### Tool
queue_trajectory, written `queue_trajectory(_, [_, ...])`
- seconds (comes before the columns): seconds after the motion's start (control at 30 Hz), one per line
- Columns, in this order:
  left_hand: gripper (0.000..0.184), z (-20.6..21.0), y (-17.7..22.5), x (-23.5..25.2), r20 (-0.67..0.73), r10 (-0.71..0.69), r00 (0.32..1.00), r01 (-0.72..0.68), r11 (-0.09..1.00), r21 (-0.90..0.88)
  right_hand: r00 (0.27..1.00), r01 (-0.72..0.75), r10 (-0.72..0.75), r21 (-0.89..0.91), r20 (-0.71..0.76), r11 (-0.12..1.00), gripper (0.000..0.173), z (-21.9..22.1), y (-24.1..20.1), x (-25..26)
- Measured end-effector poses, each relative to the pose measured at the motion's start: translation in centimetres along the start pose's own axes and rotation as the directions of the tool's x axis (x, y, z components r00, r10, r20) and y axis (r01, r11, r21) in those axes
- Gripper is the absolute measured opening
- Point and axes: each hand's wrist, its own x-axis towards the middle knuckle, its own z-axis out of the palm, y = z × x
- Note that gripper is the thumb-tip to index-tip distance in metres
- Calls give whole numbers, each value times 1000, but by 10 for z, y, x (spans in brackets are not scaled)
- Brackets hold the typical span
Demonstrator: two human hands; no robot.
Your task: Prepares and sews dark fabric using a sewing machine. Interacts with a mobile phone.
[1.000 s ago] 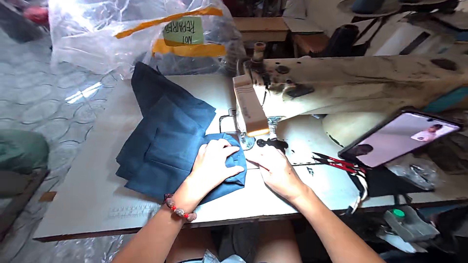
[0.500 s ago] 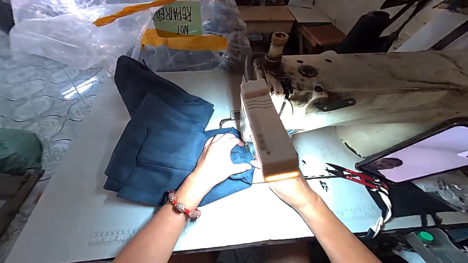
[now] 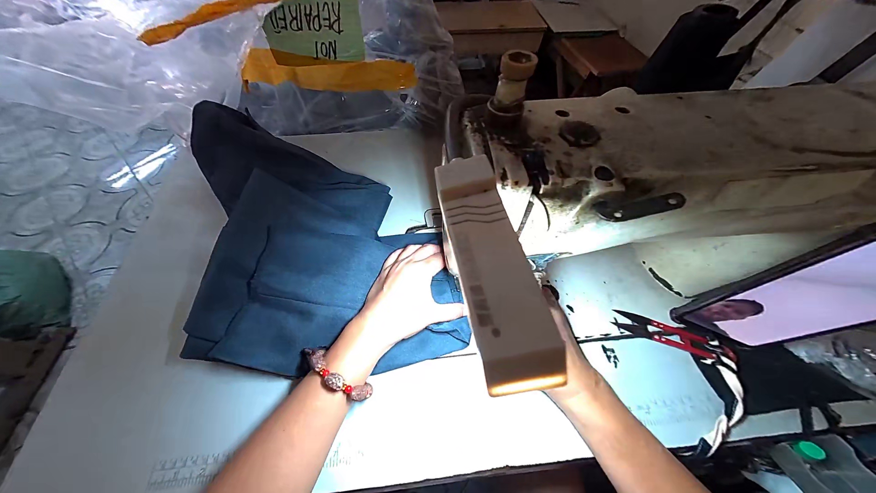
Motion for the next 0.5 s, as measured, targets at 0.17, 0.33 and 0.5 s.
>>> queue_trajectory(0.17, [65, 0, 0, 0, -10, 7, 1000, -7, 1000, 11, 999, -21, 19, -49, -46, 999, 16, -1, -2, 2])
queue_trajectory(0.33, [68, 1, -1, -2, -21, 15, 1000, -14, 999, 41, 997, -9, 9, -7, -73, 1000, 17, -2, -2, 5])
queue_trajectory(0.5, [71, 2, -2, -2, -23, 57, 998, -54, 994, 99, 995, 85, -87, -48, -49, 995, 14, -12, -1, 13])
